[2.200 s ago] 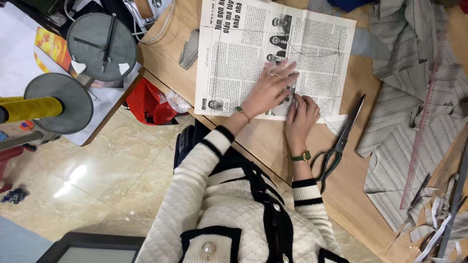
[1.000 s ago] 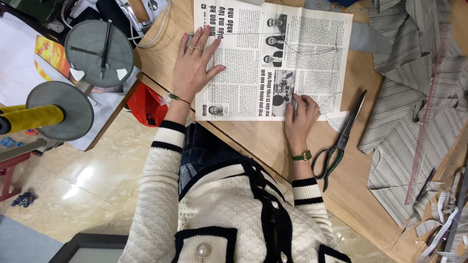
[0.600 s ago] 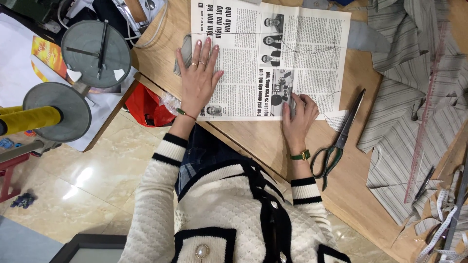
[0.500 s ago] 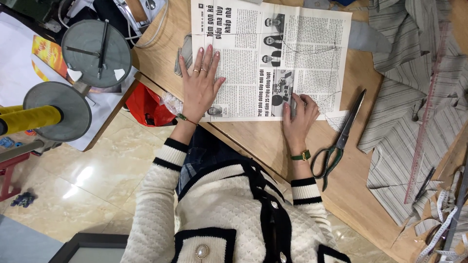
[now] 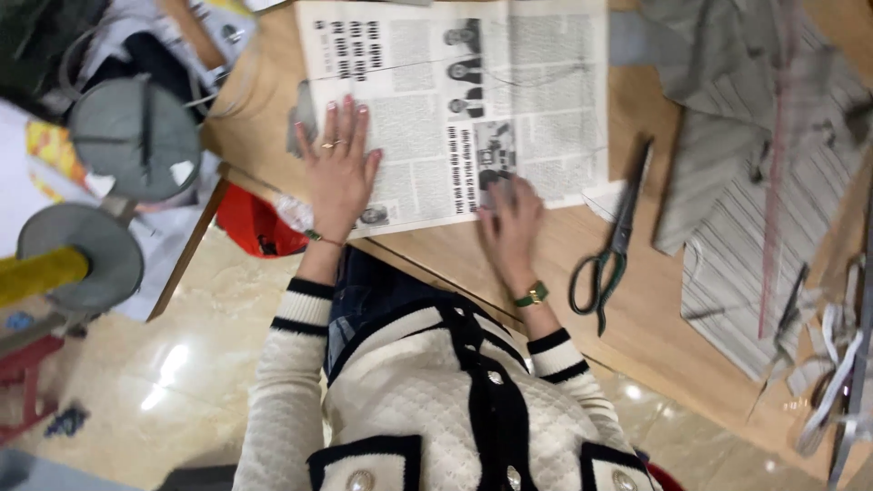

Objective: Cutting out paper patterns from newspaper and arranging them on fabric for garment construction.

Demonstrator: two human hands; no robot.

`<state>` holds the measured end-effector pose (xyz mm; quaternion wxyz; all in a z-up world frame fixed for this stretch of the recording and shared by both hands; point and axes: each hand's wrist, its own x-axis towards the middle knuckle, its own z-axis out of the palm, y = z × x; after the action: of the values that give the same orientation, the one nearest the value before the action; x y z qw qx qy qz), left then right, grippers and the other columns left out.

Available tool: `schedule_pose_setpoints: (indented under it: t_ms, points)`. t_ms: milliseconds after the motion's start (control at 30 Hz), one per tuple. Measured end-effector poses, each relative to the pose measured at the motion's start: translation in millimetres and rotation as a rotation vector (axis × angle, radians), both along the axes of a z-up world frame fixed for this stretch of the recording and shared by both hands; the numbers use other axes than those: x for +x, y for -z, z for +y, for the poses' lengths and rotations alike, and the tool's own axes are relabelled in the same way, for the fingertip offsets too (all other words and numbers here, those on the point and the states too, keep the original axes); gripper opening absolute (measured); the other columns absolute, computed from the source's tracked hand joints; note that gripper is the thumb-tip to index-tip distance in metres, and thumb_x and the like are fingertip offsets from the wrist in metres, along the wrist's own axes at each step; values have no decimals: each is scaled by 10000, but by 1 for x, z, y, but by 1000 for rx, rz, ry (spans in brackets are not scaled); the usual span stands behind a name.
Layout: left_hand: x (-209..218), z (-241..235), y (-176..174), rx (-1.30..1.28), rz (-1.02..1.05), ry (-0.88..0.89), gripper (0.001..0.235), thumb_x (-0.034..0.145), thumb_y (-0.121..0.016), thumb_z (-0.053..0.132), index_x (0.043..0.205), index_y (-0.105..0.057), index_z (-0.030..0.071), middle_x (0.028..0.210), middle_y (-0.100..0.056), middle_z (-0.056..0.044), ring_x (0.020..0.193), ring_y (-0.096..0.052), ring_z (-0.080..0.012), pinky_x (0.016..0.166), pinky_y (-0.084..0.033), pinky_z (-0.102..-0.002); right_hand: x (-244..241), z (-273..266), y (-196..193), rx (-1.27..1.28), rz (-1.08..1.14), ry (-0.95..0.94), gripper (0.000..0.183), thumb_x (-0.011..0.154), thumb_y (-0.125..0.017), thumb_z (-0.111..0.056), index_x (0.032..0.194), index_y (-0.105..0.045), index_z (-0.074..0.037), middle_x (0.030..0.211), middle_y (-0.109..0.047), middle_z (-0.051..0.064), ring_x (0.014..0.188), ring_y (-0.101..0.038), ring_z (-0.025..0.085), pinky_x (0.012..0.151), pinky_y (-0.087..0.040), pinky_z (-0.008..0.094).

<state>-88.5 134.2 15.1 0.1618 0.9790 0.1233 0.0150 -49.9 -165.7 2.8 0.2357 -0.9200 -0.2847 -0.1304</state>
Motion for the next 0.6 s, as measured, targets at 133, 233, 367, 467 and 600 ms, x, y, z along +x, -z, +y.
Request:
schedule_pose_setpoints:
  t_ms: [133,233,367,467,600]
  points:
    - [1,0,-3,-24,-42,45,626,1098,-408,440,1638,-295,144,1705,-196,-78,1554,-113,-266,1163,47,-684,-16,-1,-7,3,2,35,396,988,-666,-353,1333,-649,-161,1446,-501,189,1387,-431,405,1121,-284,554]
    - [1,-2,-7,0,-55,33,626,1102,-385,439,1635,-326,115,1699,-221,-90,1549,-132,-276,1160,40,-680,-15,-4,-11,14,44,147,387,977,-676,-298,1342,-631,-179,1452,-472,165,1397,-393,393,1117,-256,558]
    - [1,-4,-9,0,-25,17,617,1106,-369,439,1637,-304,132,1702,-182,-69,1545,-90,-269,1164,48,-682,-14,-8,0,-2,67,207,353,976,-683,-329,1310,-650,-218,1417,-501,115,1378,-410,352,1083,-250,562]
    - [1,-4,-8,2,-13,0,615,1107,-359,450,1638,-306,144,1705,-164,-50,1546,-73,-257,1167,58,-678,-15,-8,0,-26,72,223,357,977,-686,-348,1314,-646,-235,1414,-506,92,1367,-417,329,1061,-247,553]
    - [-1,-2,0,1,-27,-12,628,1099,-371,454,1635,-319,131,1703,-185,-64,1553,-90,-267,1167,78,-669,-15,-7,1,-27,63,225,347,976,-695,-354,1296,-656,-226,1397,-519,73,1335,-426,304,1032,-239,528]
